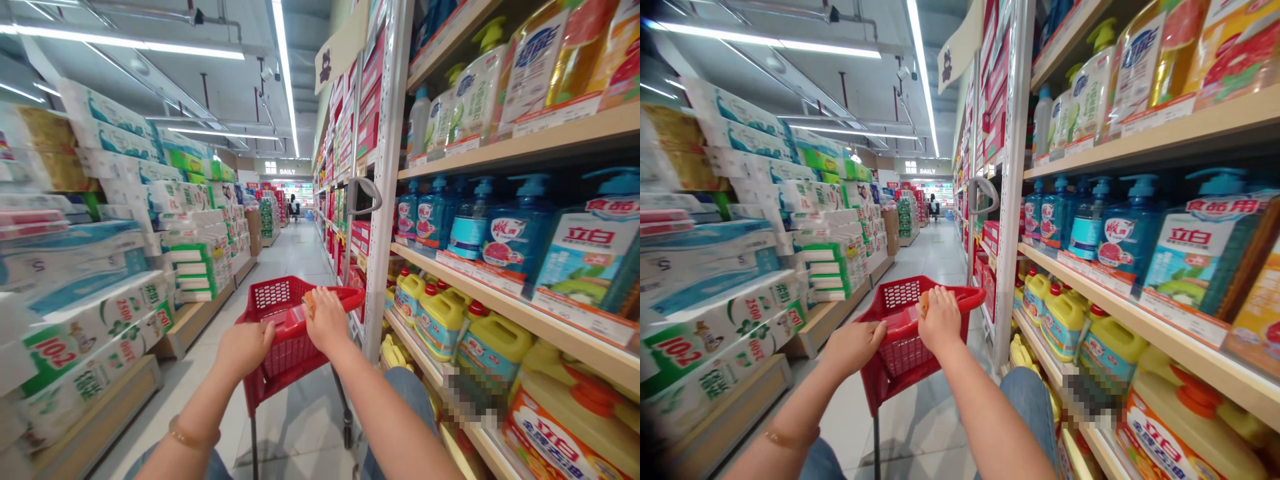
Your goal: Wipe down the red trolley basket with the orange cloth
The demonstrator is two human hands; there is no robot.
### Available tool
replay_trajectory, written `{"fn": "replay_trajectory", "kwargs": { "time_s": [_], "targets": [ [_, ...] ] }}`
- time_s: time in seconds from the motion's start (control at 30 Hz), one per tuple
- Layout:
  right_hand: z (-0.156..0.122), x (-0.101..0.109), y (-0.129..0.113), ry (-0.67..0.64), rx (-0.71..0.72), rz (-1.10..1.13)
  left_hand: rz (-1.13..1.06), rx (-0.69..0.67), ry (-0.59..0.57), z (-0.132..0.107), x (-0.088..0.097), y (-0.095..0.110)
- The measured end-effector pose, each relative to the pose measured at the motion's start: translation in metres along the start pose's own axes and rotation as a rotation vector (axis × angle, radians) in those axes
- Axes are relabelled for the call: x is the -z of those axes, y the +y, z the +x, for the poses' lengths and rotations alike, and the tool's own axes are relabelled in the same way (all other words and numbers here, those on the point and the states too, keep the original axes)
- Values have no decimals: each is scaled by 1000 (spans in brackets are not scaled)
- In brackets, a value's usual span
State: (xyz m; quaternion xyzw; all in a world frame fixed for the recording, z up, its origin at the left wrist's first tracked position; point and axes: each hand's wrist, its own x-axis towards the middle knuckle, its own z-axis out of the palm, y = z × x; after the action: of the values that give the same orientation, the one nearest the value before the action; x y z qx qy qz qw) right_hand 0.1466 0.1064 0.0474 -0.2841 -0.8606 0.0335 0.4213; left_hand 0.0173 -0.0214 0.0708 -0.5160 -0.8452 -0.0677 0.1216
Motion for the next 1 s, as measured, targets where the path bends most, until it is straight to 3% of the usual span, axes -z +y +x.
{"fn": "replay_trajectory", "kwargs": {
  "time_s": [0.1,0.17,0.23,0.37,0.5,0.57,0.67,0.77,0.87,1.0],
  "targets": [
    [-2,-3,-13,3,48,34,40,79,120,-4,-9,21],
    [-4,-1,-15,-26,146,88,-6,21,136,-5,-13,25],
    [-3,3,-6,-46,176,114,-123,-81,114,-4,-18,16],
    [3,6,18,-2,32,53,-438,-148,155,1,-34,-2],
    [-6,1,6,8,96,74,-433,-36,302,3,-47,11],
    [-13,3,-2,-25,190,120,-435,-73,313,4,-49,16],
    [-19,11,-1,-72,241,155,-549,-199,251,8,-55,6],
    [-17,14,6,-45,161,123,-645,-205,260,14,-70,-8],
    [-19,10,-1,29,64,61,-624,-166,358,21,-89,-5],
    [-28,13,-13,-3,183,43,-416,-142,396,28,-97,6]
  ]
}}
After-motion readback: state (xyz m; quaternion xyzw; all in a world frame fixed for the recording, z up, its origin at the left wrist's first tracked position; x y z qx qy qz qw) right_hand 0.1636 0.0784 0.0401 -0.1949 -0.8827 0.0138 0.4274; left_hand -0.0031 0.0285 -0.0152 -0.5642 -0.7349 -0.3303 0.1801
